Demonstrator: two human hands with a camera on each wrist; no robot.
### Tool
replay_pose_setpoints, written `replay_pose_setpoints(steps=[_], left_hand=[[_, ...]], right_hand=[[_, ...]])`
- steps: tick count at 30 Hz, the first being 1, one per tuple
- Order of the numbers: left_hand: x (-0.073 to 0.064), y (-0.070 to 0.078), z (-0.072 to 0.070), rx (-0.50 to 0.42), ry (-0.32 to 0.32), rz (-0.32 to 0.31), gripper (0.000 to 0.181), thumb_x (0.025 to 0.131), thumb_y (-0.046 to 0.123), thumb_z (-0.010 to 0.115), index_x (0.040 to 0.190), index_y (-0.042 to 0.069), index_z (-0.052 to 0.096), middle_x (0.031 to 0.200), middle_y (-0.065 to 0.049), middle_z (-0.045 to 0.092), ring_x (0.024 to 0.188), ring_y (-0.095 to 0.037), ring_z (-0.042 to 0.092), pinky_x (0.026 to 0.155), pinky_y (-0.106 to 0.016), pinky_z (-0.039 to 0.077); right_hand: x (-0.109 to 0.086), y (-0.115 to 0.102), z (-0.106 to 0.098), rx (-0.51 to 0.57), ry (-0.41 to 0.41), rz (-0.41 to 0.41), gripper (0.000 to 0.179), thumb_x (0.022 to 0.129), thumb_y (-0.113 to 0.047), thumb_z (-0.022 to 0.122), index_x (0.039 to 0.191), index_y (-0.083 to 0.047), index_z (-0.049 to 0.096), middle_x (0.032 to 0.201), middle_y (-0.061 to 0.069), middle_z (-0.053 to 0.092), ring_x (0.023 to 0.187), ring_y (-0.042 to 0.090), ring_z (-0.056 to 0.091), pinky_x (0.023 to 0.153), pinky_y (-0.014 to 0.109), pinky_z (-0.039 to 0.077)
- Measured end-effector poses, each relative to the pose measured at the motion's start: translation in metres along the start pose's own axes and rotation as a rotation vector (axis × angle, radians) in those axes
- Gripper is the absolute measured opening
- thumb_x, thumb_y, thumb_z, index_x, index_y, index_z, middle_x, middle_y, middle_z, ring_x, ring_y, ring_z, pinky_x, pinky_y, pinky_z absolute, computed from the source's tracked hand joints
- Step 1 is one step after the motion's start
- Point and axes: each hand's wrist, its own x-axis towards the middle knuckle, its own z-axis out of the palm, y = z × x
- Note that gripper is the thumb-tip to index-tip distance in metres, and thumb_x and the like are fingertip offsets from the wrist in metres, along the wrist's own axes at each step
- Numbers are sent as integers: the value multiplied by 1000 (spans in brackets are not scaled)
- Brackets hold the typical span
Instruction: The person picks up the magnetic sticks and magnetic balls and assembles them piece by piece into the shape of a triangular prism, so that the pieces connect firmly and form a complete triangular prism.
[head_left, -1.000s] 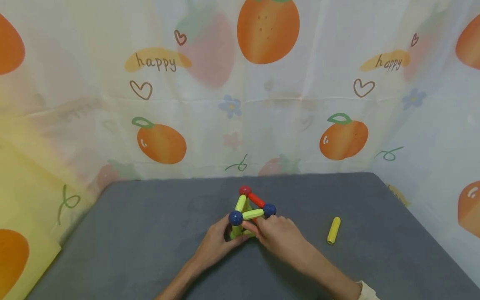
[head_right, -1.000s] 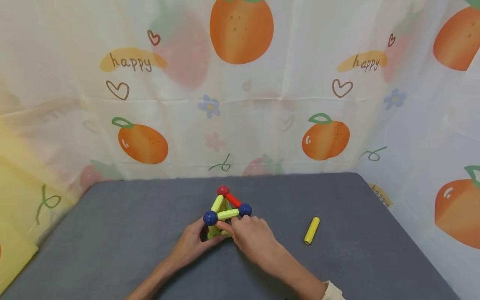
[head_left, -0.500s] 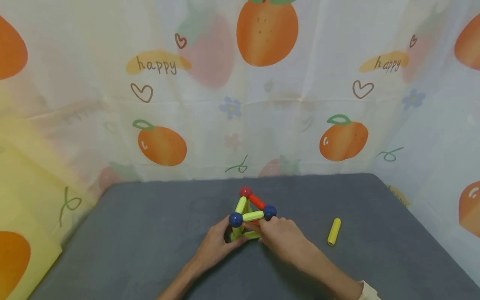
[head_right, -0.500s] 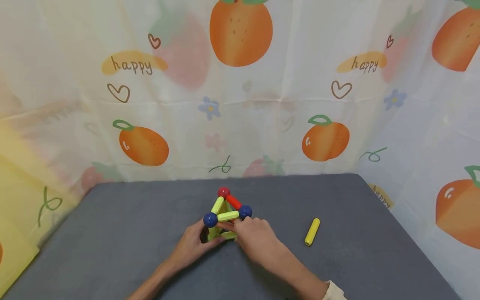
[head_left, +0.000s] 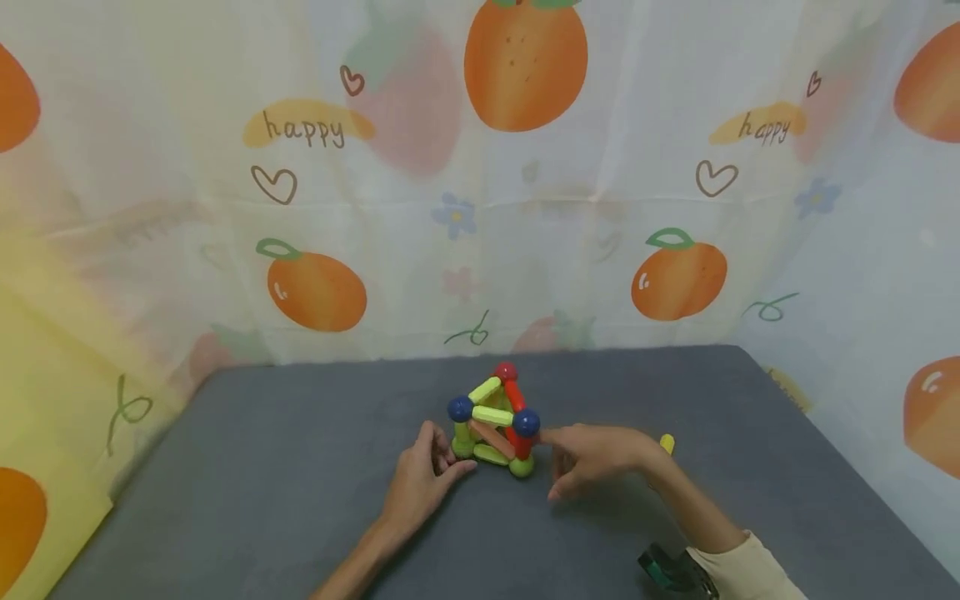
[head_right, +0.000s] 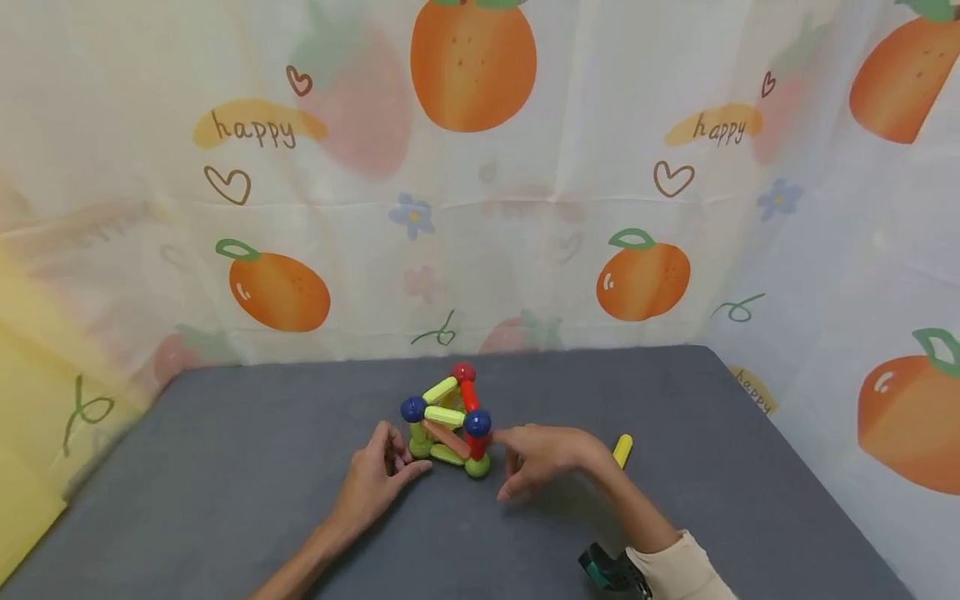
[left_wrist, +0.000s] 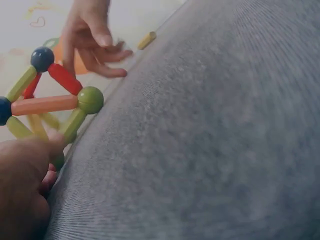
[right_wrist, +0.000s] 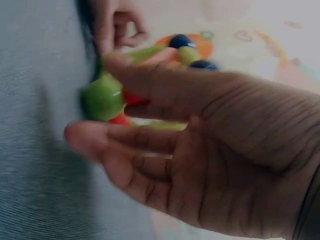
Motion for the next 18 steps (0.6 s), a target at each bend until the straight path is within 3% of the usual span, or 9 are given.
replay_pose_setpoints(steps=[2,5,7,9,11,13,15,16,18], left_hand=[[0,0,0,30,-49,20,45,80,34,92,101,17,56,87,6,63,76,-2,57,69,-22,49],[-1,-1,0,77,-155,94,56,76,49,92,117,23,63,104,10,66,92,-4,58,81,-27,52],[-3,-1,-1,84,-203,147,62,76,53,91,124,25,65,110,13,66,98,-5,58,88,-31,52],[-4,-1,-2,86,-220,179,60,77,52,90,127,28,66,113,16,67,102,-5,58,92,-33,51],[-5,-1,-2,83,-208,196,51,83,46,87,126,27,68,112,14,69,103,-6,60,93,-35,52],[-5,-1,-2,74,-195,179,42,88,38,84,125,24,70,113,10,71,106,-10,63,96,-38,53],[-4,0,-1,80,-186,162,37,93,34,80,126,21,71,115,7,72,108,-12,65,97,-40,54],[-3,0,-1,83,-185,158,36,94,32,79,127,19,70,116,5,73,109,-14,66,98,-42,54],[-2,1,-2,86,-187,149,37,95,30,78,129,17,70,119,2,73,112,-16,66,101,-45,54]], right_hand=[[12,16,3,-42,-55,-77,59,97,-26,77,146,-8,49,90,-1,75,73,11,70,70,26,56],[18,14,10,-30,-149,-105,66,98,-28,76,153,-8,44,88,-6,72,74,5,67,70,22,53],[21,8,16,-8,-223,-108,79,99,-27,74,163,-8,31,87,-8,69,72,2,64,69,18,50],[17,-10,21,56,-280,-59,88,100,-21,72,168,-11,17,85,-8,67,69,2,63,66,16,47],[14,-15,22,63,-308,-52,86,102,-20,70,168,-13,16,89,-6,68,70,1,64,69,15,48],[3,-20,14,23,-283,-42,67,104,-21,67,162,-11,35,92,-3,70,73,0,63,72,17,50],[-16,-21,3,-40,-196,-12,36,104,-24,66,137,-9,62,85,0,70,69,2,63,72,19,51],[-25,-20,-3,-97,-130,34,25,104,-25,66,119,-6,70,80,2,70,66,5,63,71,20,52],[-41,-16,-11,-228,42,212,26,102,-29,68,96,-4,70,75,5,65,62,11,62,68,25,51]])
